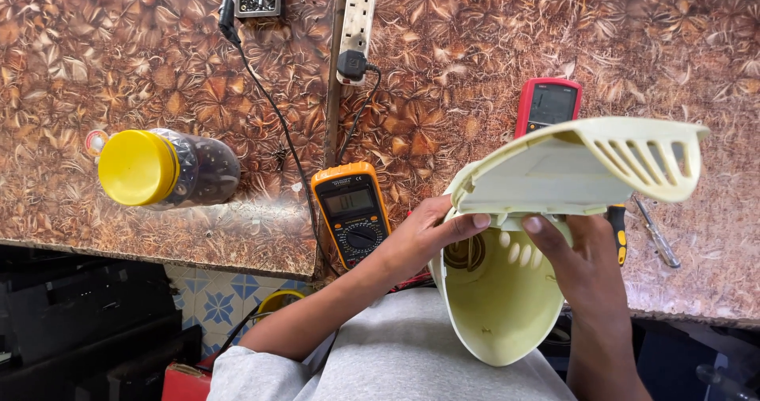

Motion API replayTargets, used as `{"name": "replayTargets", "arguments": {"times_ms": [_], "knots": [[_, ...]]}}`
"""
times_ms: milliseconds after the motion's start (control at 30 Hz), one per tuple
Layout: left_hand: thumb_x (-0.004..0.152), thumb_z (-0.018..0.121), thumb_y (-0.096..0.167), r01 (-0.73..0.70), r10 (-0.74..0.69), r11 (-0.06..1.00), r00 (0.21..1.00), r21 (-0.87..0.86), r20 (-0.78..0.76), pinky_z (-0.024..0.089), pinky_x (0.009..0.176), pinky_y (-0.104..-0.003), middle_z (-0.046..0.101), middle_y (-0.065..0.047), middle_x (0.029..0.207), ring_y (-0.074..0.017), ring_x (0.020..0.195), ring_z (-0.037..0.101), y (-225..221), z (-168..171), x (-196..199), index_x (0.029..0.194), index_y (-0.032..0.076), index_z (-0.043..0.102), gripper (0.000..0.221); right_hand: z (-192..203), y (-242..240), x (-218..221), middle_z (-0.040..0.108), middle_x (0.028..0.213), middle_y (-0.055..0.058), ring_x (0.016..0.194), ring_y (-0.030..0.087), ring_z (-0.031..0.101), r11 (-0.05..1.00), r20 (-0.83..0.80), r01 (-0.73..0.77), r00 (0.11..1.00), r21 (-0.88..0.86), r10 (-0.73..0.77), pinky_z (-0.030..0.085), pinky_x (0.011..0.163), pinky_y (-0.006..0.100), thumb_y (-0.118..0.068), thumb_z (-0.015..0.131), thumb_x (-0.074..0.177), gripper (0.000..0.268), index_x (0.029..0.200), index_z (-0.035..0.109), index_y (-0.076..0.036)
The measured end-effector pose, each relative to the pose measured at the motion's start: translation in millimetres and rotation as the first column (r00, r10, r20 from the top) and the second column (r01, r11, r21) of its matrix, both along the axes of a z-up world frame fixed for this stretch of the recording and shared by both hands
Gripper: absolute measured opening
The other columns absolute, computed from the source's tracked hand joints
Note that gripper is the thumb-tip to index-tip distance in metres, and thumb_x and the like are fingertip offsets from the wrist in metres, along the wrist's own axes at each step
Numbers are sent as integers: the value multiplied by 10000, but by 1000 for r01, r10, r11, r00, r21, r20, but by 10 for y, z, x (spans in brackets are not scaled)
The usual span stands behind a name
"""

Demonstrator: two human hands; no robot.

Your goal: The person is repairing an electric kettle, specifically working on the lid and hinge mechanism using a screwdriver.

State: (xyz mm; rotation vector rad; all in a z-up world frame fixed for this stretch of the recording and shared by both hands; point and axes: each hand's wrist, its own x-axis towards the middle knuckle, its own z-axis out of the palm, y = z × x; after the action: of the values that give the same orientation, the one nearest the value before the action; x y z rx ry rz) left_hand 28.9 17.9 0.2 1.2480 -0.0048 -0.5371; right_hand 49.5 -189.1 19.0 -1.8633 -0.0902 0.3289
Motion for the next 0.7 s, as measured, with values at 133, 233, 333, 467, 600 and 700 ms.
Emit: {"name": "replayTargets", "arguments": {"times_ms": [133,233,333,467,600,700], "knots": [[900,602,523,17,-19,999,998,-39,-54,509,1011,-344,710,-76,1204,-194,1141,658,2,56,42,1228,67,686,567,-147,-43,51,726,1213,78,1171,207,668,995,-162,81,984,58,-71,524,1019,370,-229,722,800,538,1295,630,-40],[916,626,527,34,-35,998,999,-48,-24,525,1029,-364,712,-67,1216,-204,1164,660,1,-38,44,1184,101,719,511,-223,-93,35,733,1184,67,1169,197,672,994,-153,55,987,96,-40,537,1036,380,-197,744,807,476,1248,654,-43],[943,634,503,39,-37,997,999,-74,17,504,1046,-352,696,-44,1241,-176,1179,630,-3,-94,33,1198,103,708,480,-262,-104,-8,691,1253,57,1263,167,612,976,-237,148,966,160,-107,547,1079,391,-79,742,785,559,1321,588,-54],[948,669,457,15,-13,995,1000,-101,18,479,1073,-332,670,-35,1271,-162,1204,604,-3,-112,22,1252,80,688,485,-279,-162,-20,726,1007,49,999,178,661,1000,-102,-13,995,25,16,503,949,325,-225,722,858,312,1111,698,-45],[945,697,417,8,-9,992,1000,-123,-5,457,1073,-322,666,-25,1264,-157,1188,598,-2,-83,11,1236,89,704,438,-352,-239,-56,750,810,74,765,187,683,996,-272,14,962,-90,-38,539,762,310,-306,724,851,350,1105,739,-66],[936,676,445,-19,19,1000,1000,19,17,313,1181,-629,645,-203,1340,-407,1333,549,-92,-206,-39,1382,57,620,594,-189,-107,15,655,1276,240,1246,397,589,1000,-25,4,1000,-1,-4,358,1142,635,-247,764,847,591,1339,621,45]]}}
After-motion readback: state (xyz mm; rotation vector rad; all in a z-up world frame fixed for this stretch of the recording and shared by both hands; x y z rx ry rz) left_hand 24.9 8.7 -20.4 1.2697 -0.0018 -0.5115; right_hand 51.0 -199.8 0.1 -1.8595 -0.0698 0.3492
